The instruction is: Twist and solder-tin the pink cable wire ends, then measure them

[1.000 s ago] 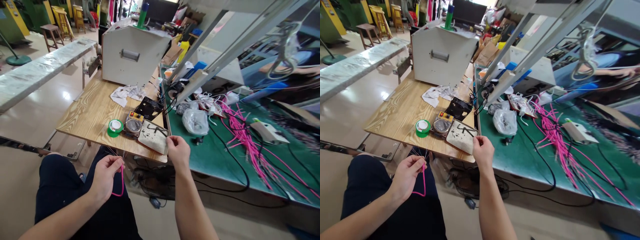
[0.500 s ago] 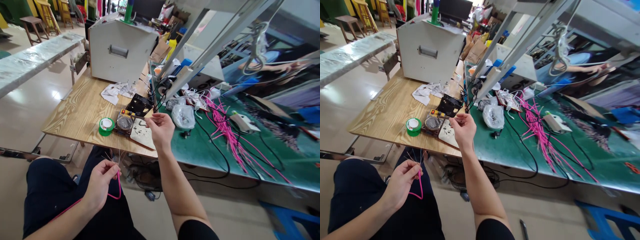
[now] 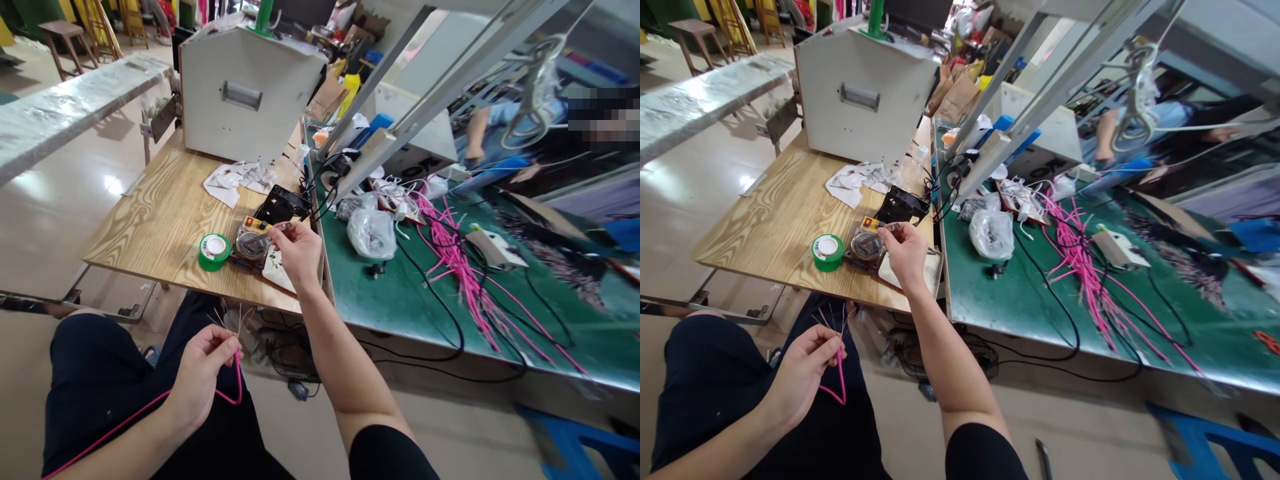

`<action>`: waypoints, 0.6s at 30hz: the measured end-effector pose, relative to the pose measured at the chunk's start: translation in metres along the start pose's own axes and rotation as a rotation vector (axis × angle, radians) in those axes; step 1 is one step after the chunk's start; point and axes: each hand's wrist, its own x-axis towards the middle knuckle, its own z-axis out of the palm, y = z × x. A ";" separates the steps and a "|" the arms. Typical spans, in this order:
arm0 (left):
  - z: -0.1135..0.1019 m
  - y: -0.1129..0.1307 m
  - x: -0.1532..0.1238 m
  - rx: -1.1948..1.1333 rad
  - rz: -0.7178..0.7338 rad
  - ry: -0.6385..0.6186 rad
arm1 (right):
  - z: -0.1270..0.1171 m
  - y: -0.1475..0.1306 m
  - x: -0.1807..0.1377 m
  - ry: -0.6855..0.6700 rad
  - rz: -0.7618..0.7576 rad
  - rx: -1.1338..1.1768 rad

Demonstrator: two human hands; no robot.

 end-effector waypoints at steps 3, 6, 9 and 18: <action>0.001 0.001 0.001 0.011 -0.002 0.001 | 0.002 0.003 0.001 -0.010 0.006 -0.032; 0.002 0.001 0.003 0.015 -0.012 -0.002 | 0.002 0.006 0.002 -0.010 0.005 -0.035; 0.002 0.001 0.004 0.012 -0.017 0.000 | 0.002 0.009 0.004 -0.014 0.007 -0.031; 0.001 -0.003 0.007 0.014 -0.024 0.007 | 0.000 0.012 0.009 0.057 -0.039 -0.075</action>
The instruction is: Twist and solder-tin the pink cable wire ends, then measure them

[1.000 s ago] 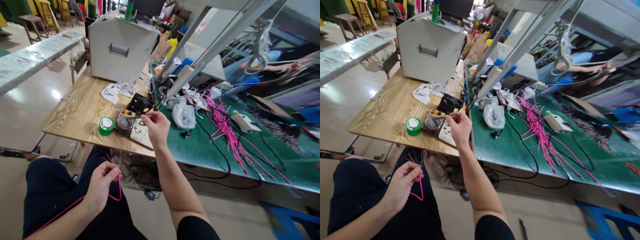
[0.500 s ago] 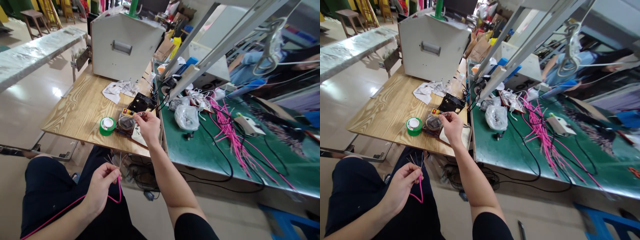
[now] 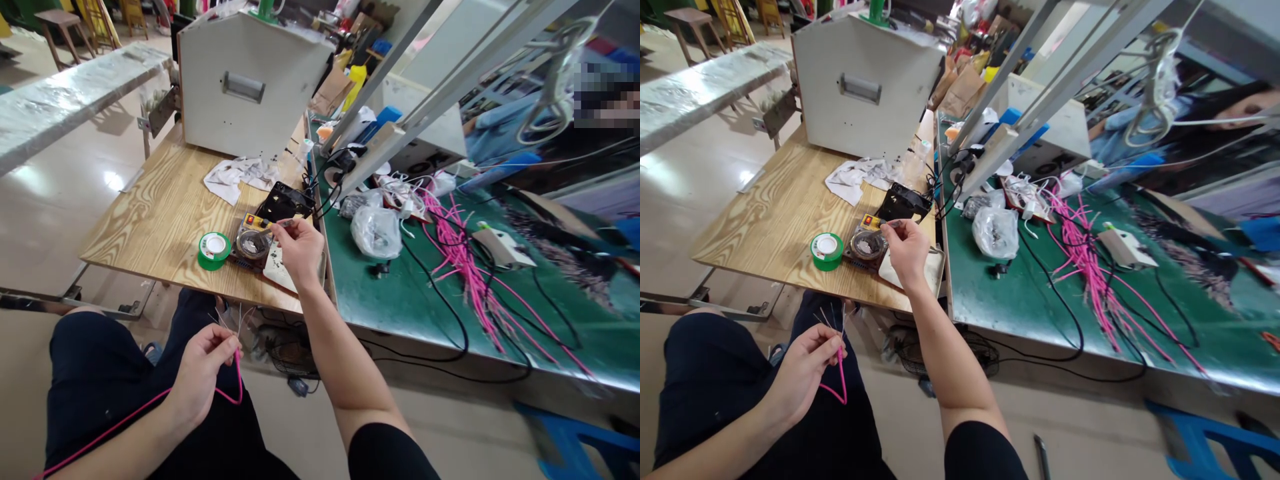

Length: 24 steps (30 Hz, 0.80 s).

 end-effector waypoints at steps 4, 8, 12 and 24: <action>0.002 -0.002 0.002 0.003 -0.017 -0.017 | -0.008 0.002 0.004 0.029 -0.008 -0.041; 0.003 -0.002 0.004 0.008 -0.019 -0.020 | -0.014 0.002 0.007 0.072 -0.023 -0.007; 0.002 -0.002 0.007 0.020 -0.021 -0.019 | -0.012 -0.003 0.005 0.047 -0.022 0.005; 0.004 0.000 0.011 0.036 -0.018 -0.016 | 0.007 -0.005 -0.002 -0.036 0.019 0.014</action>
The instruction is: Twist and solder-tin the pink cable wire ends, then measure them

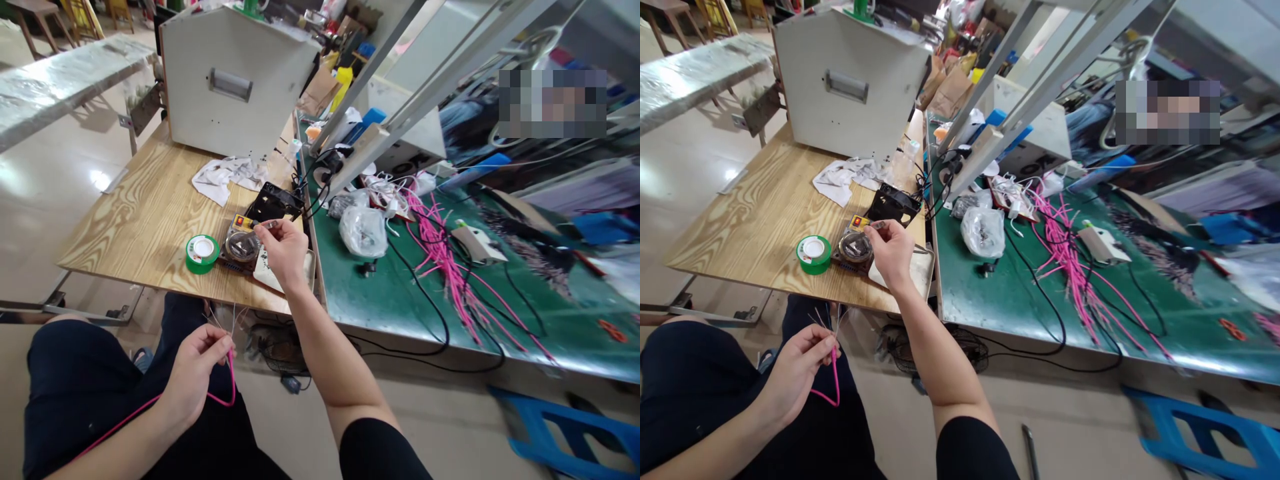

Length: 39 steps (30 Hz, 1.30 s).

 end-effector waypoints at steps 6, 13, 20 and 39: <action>-0.001 -0.001 0.001 -0.004 0.002 0.006 | -0.002 0.007 0.007 0.051 -0.038 0.006; -0.002 0.000 -0.001 -0.010 0.001 0.003 | -0.014 0.008 0.009 0.137 -0.037 -0.038; -0.005 -0.004 -0.003 -0.022 0.015 -0.005 | -0.016 0.012 0.003 0.225 -0.005 0.088; -0.011 -0.001 0.004 -0.125 0.045 0.004 | -0.026 0.046 0.005 0.281 0.127 0.279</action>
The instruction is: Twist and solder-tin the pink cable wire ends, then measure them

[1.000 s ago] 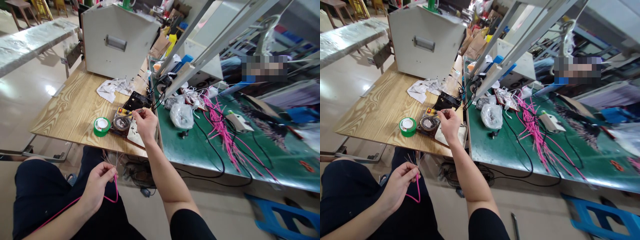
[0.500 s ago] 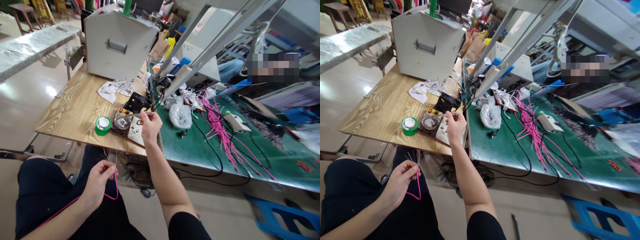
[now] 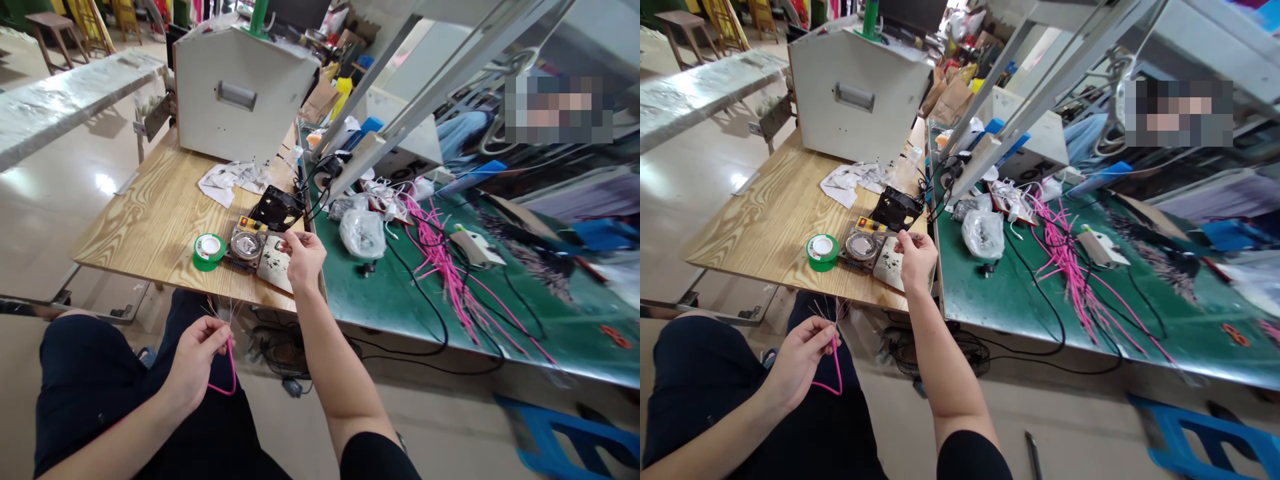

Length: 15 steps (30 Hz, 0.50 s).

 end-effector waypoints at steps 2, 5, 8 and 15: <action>0.001 0.001 0.000 -0.003 0.005 -0.002 | -0.004 0.002 0.004 0.020 0.007 -0.011; 0.003 0.003 0.000 -0.015 0.015 -0.003 | -0.020 0.003 0.009 0.069 -0.001 -0.067; 0.006 0.006 0.001 -0.019 0.015 -0.014 | -0.046 0.003 0.010 0.123 -0.014 -0.189; 0.014 0.015 0.003 0.006 0.021 -0.027 | -0.097 0.015 0.004 0.067 -0.022 -0.633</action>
